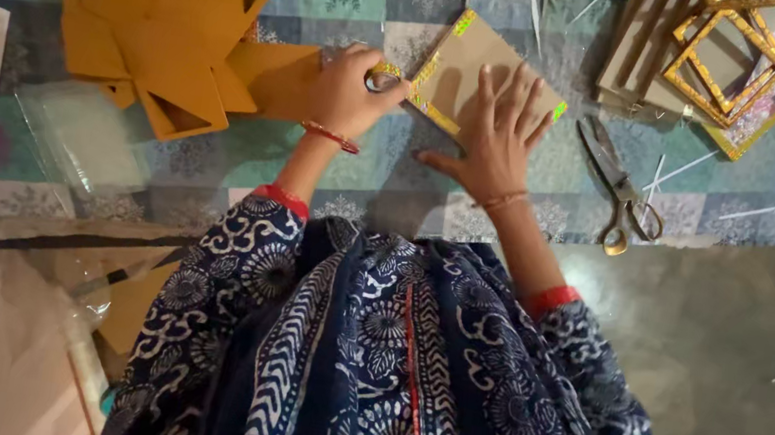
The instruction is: The person sits at a low table and applies gold decorative trim tape around the edges of small devotional picture cards, pressing the trim down along each border. They use scissors to cut trim pieces, set finished cards aside with a stack of completed ones, and pick up the next unfinished card.
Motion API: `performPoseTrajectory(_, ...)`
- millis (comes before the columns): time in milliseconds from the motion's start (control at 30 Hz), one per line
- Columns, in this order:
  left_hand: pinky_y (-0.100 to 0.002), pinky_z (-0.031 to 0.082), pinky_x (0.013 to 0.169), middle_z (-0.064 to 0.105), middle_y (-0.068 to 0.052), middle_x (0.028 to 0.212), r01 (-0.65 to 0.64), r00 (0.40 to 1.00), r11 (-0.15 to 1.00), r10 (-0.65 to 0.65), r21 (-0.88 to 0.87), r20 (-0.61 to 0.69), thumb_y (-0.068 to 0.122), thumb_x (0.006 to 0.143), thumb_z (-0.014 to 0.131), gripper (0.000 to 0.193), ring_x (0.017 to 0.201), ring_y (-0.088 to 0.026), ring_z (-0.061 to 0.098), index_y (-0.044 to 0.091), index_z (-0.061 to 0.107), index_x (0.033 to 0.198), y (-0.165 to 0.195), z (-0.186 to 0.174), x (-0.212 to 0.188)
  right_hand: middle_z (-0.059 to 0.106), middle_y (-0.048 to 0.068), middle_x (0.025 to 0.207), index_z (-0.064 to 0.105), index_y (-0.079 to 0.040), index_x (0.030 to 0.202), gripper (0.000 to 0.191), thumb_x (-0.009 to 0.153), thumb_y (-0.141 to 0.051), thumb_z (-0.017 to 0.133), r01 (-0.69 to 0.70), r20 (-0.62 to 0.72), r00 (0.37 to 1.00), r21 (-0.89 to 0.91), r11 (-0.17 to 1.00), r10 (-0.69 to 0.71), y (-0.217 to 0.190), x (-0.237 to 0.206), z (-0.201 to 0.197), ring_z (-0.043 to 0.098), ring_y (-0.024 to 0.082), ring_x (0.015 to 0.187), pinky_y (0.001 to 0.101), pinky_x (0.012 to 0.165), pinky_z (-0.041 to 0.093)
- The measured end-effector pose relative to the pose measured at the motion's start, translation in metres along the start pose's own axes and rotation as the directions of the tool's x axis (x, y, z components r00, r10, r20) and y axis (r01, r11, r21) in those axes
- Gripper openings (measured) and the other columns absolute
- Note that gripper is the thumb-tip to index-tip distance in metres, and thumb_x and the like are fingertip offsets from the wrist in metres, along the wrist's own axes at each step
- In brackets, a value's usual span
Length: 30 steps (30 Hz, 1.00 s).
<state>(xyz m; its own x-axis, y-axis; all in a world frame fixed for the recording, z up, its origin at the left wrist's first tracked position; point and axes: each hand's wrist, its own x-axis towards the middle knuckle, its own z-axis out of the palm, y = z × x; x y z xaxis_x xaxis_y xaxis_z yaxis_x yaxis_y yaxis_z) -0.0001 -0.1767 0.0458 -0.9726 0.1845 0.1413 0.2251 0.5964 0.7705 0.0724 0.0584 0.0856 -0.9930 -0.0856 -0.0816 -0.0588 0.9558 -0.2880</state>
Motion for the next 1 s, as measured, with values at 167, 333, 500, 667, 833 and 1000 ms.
performPoseTrajectory(167, -0.038, 0.043, 0.062, 0.061, -0.009, 0.071, 0.249, 0.951, 0.943, -0.194, -0.222, 0.241, 0.044, 0.094, 0.073, 0.042, 0.066, -0.022, 0.058, 0.004, 0.063, 0.085, -0.011, -0.006, 0.001, 0.015, 0.028, 0.166, 0.024, -0.023, 0.164, 0.136, 0.058, -0.078, 0.088, -0.007, 0.029, 1.0, -0.026, 1.0, 0.008, 0.005, 0.021, -0.01, 0.012, 0.056, 0.151, 0.0803, 0.111, 0.009)
performPoseTrajectory(333, -0.035, 0.049, 0.078, 0.06, -0.009, 0.094, 0.482, 0.857, 0.716, -0.263, -0.505, 0.444, 0.041, 0.104, 0.065, 0.037, 0.085, -0.015, 0.059, 0.004, 0.064, 0.101, -0.022, 0.004, -0.001, 0.02, 0.026, 0.166, 0.028, -0.025, 0.164, 0.128, 0.06, -0.067, 0.09, 0.004, 0.033, 0.999, -0.016, 1.0, -0.004, 0.002, 0.022, -0.021, 0.019, 0.053, 0.151, 0.0792, 0.111, 0.011)
performPoseTrajectory(500, -0.039, 0.056, 0.104, 0.066, -0.007, 0.127, 0.627, 0.778, 0.268, -0.246, -0.731, 0.578, 0.038, 0.098, 0.064, 0.04, 0.116, -0.024, 0.07, 0.005, 0.062, 0.12, -0.014, 0.001, 0.007, 0.042, 0.019, 0.155, 0.047, -0.021, 0.154, 0.1, 0.066, -0.038, 0.092, 0.147, -0.178, 0.971, -0.064, 0.987, -0.156, -0.016, 0.01, -0.036, 0.039, 0.045, 0.142, 0.0642, 0.115, 0.03)
performPoseTrajectory(667, -0.037, 0.057, 0.107, 0.065, -0.01, 0.127, 0.539, 0.842, 0.261, -0.149, -0.801, 0.519, 0.038, 0.105, 0.063, 0.045, 0.118, -0.023, 0.069, 0.0, 0.062, 0.129, 0.038, -0.022, 0.004, 0.069, 0.01, 0.127, 0.066, -0.008, 0.132, 0.041, 0.093, -0.003, 0.077, 0.265, -0.478, 0.864, 0.165, 0.95, -0.158, -0.049, -0.003, -0.052, 0.067, 0.029, 0.118, 0.0396, 0.102, 0.054)
performPoseTrajectory(833, -0.033, 0.057, 0.1, 0.067, -0.006, 0.128, 0.438, 0.883, 0.35, 0.007, -0.828, 0.47, 0.038, 0.104, 0.057, 0.046, 0.118, -0.019, 0.07, 0.005, 0.056, 0.136, 0.105, -0.061, 0.01, 0.075, 0.013, 0.111, 0.072, -0.004, 0.122, 0.024, 0.099, 0.001, 0.072, 0.203, -0.535, 0.844, 0.297, 0.933, -0.013, -0.049, -0.012, -0.089, 0.074, 0.025, 0.099, 0.0342, 0.087, 0.058)
performPoseTrajectory(1000, -0.034, 0.058, 0.082, 0.053, 0.004, 0.133, 0.423, 0.856, 0.554, 0.016, -0.717, 0.517, 0.038, 0.105, 0.056, 0.043, 0.112, -0.015, 0.064, 0.006, 0.069, 0.132, 0.136, -0.076, 0.013, 0.074, 0.005, 0.099, 0.07, 0.001, 0.128, 0.029, 0.1, -0.009, 0.07, -0.14, -0.047, 0.952, 0.812, 0.566, 0.302, -0.026, -0.033, -0.085, 0.067, 0.008, 0.087, 0.0257, 0.077, 0.056)
